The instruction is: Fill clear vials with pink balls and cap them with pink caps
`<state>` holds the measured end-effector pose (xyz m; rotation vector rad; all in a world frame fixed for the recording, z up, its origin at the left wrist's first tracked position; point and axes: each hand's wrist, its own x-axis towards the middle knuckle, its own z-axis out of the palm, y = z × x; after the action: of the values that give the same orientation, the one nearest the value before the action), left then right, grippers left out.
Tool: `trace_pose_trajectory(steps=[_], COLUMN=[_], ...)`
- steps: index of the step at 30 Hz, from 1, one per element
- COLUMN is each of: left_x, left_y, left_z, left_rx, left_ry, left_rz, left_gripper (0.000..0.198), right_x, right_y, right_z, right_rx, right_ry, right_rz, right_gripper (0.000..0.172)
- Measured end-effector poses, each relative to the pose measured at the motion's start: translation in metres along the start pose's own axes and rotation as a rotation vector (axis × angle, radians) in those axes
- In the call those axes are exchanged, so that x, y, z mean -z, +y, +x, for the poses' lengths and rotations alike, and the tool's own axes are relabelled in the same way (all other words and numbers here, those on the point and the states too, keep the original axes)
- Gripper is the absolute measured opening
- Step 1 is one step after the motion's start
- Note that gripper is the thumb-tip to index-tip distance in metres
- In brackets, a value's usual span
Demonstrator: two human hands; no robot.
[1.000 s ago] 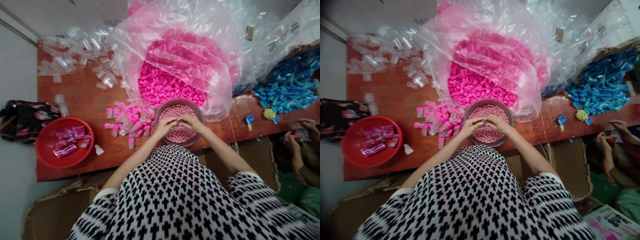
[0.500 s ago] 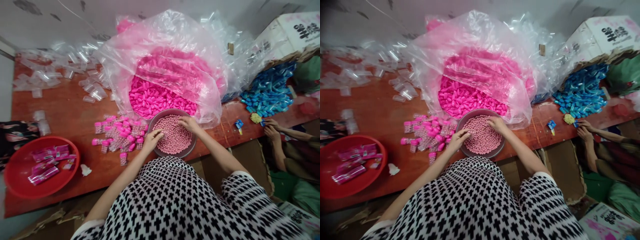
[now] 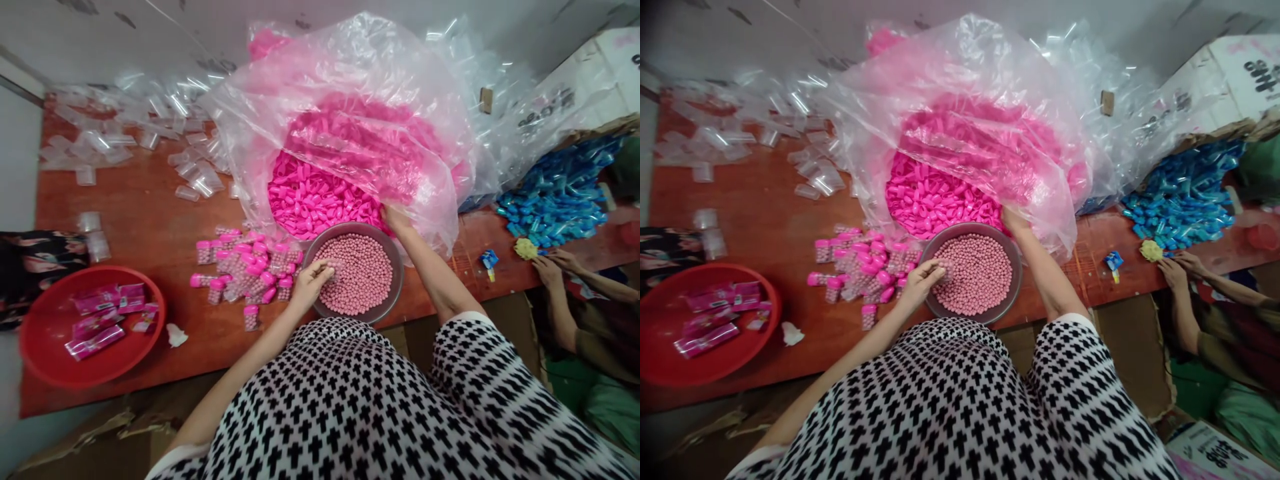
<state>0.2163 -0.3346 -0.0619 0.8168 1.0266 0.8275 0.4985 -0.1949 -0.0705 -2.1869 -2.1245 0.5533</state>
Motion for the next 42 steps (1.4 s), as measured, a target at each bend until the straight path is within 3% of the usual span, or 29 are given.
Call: trace_pose_trajectory(steps=[3,6,12,16,22,27,31,33,36,42], left_x=[-0.004,-0.014,-0.034,-0.037,-0.030,-0.030,-0.031,-0.031,-0.030,-0.028], left_y=[0.003,0.011,0.029,0.031,0.023,0.020,0.019,0.018,0.017,0.017], left_z=[0.003,0.008,0.010,0.002,-0.010,-0.018,-0.023,-0.023,-0.024,-0.029], left_rx=[0.029,0.011,-0.041,-0.105,-0.245,-0.292,-0.302,-0.292,-0.279,-0.325], left_ry=[0.015,0.005,-0.015,-0.043,-0.018,-0.069,-0.036,-0.027,-0.019,-0.083], left_rz=[-0.106,-0.181,-0.290,-0.297,-0.125,-0.007,-0.029,-0.045,-0.043,0.103], left_gripper=[0.044,0.043,0.043,0.038,0.035,0.036,0.037,0.037,0.038,0.037], right_x=[0.009,0.020,0.028,0.022,0.013,0.014,0.018,0.017,0.013,0.010], right_y=[0.003,-0.005,-0.053,-0.082,-0.093,-0.089,-0.087,-0.089,-0.093,-0.092], right_z=[-0.022,-0.053,-0.114,-0.139,-0.163,-0.169,-0.166,-0.166,-0.168,-0.170], right_rx=[-0.118,-0.014,0.088,0.123,-0.098,-0.162,-0.039,0.052,0.089,-0.052], right_ry=[0.034,-0.037,-0.260,-0.256,-0.410,-0.442,-0.175,-0.106,-0.162,-0.332], right_rz=[0.124,0.500,0.975,1.094,1.435,1.419,1.193,1.102,1.158,1.355], right_gripper=[0.027,0.020,0.022,0.023,0.035,0.033,0.027,0.026,0.029,0.035])
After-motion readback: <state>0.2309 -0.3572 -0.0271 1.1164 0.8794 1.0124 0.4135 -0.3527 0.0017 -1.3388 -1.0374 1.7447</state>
